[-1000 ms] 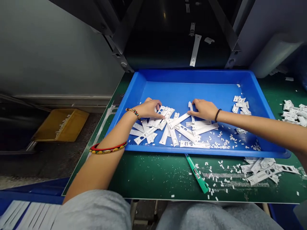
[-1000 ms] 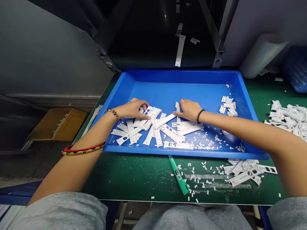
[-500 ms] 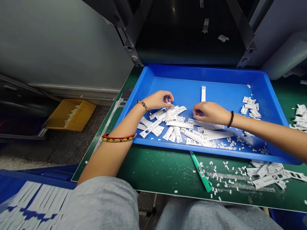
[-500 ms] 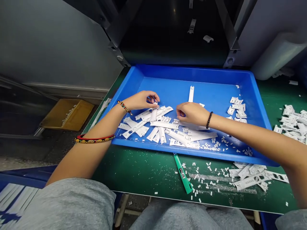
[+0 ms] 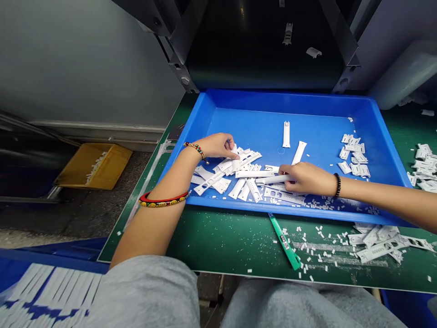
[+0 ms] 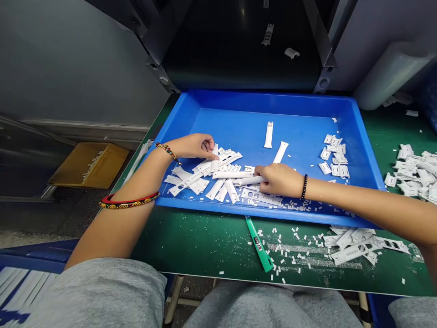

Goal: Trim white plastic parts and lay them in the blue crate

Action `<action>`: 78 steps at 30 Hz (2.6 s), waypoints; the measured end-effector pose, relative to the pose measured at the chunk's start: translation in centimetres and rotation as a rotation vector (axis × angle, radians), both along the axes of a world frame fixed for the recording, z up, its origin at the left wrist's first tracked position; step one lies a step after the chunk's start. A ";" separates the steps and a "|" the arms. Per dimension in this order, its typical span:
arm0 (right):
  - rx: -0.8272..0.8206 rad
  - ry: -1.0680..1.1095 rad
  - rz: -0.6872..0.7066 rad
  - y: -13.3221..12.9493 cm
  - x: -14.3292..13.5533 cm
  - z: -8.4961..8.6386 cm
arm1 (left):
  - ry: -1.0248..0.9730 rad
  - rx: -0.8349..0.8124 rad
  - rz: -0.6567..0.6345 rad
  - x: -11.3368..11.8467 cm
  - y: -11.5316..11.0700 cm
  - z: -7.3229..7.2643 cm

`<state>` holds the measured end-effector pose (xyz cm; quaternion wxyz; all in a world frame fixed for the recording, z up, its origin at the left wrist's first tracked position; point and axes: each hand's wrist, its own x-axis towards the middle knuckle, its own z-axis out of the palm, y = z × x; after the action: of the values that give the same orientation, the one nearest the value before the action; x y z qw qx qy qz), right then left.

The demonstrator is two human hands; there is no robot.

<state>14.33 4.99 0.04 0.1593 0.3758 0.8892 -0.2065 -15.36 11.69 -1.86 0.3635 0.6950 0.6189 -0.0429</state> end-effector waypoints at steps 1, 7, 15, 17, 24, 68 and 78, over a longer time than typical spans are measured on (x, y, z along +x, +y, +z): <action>0.006 0.025 0.001 -0.1 0.4 0.2 | -0.021 0.016 -0.003 0.1 0.0 0.1; 0.265 0.180 0.198 -1.5 3.0 0.0 | -0.125 0.300 -0.164 2.5 -2.1 2.8; 0.271 0.275 0.189 -1.2 4.5 -1.2 | 0.027 0.241 -0.669 7.9 -7.0 1.7; 0.290 0.242 0.141 -1.0 4.6 -1.3 | 0.047 0.280 -0.697 8.0 -7.2 1.3; 0.438 0.239 0.233 -1.0 4.6 -1.2 | -0.050 0.371 -0.630 6.8 -7.1 3.1; -0.907 0.654 -0.265 -0.2 4.0 -1.0 | -0.193 0.357 -0.359 9.7 -10.8 3.6; -0.935 0.700 -0.227 -0.1 4.1 -0.5 | -0.188 0.523 -0.387 10.4 -11.8 3.9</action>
<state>18.41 4.90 -0.44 -0.0181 0.2681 0.6577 -0.7037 -4.99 -0.07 2.06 0.2132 0.8702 0.4294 0.1135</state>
